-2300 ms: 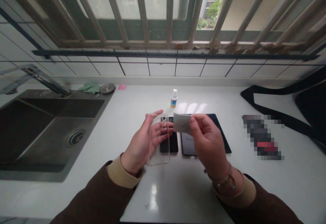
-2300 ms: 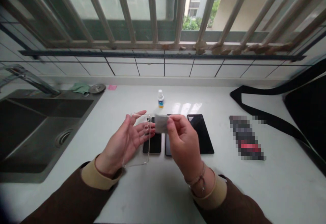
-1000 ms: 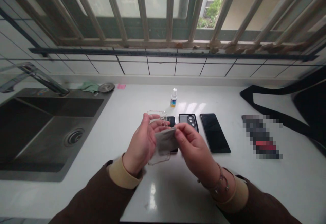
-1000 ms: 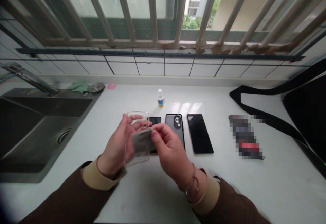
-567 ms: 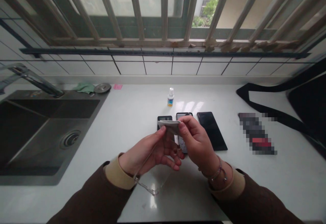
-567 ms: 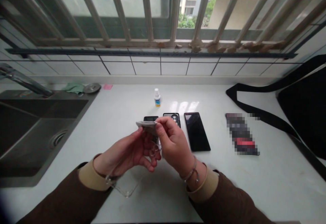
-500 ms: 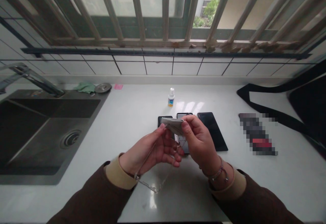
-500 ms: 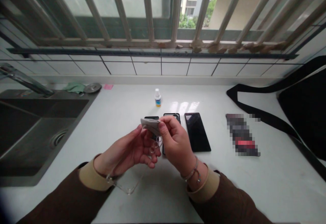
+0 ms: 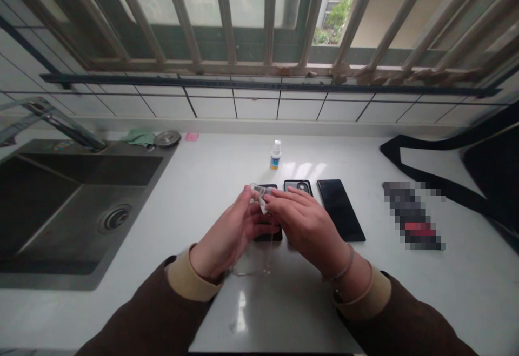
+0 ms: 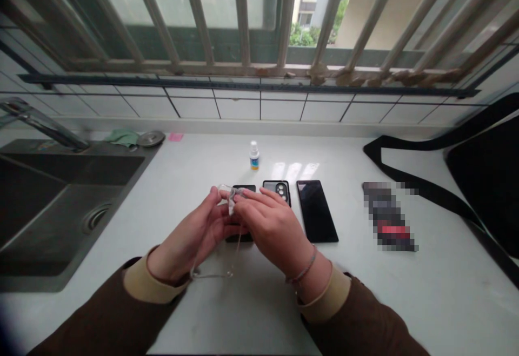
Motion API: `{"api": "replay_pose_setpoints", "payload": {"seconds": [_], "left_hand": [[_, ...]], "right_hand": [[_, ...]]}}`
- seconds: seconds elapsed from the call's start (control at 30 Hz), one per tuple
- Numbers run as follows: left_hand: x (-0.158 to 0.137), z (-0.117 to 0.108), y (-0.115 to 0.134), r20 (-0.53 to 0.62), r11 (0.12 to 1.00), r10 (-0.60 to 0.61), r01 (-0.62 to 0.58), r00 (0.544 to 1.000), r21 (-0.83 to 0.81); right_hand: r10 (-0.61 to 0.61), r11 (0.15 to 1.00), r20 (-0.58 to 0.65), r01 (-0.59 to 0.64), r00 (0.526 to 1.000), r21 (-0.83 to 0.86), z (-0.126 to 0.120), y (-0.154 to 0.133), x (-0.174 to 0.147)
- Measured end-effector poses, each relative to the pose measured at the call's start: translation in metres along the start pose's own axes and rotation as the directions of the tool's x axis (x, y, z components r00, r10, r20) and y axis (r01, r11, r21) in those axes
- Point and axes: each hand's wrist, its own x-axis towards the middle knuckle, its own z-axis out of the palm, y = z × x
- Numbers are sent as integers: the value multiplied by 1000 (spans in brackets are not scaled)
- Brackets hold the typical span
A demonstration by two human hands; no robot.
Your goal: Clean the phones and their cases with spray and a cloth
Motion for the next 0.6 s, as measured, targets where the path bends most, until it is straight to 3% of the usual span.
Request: {"api": "replay_pose_setpoints", "payload": {"seconds": [0.17, 0.3, 0.43, 0.5, 0.6], "left_hand": [[3, 0, 4, -98, 992, 128, -126, 987, 26], [5, -2, 5, -245, 978, 202, -208, 948, 1], [7, -5, 11, -322, 958, 268, -287, 908, -11], [7, -5, 12, -328, 950, 291, -312, 899, -12], [5, -4, 12, -308, 956, 270, -291, 912, -27]], "right_hand": [[75, 997, 74, -76, 994, 7, 5, -2, -2], [-26, 998, 189, 14, 982, 64, 3, -15, 0], [-129, 988, 292, 97, 948, 121, 5, -27, 4], [-110, 983, 313, 56, 943, 177, 8, -29, 4], [16, 951, 301, -108, 954, 290, 8, -31, 4]]}}
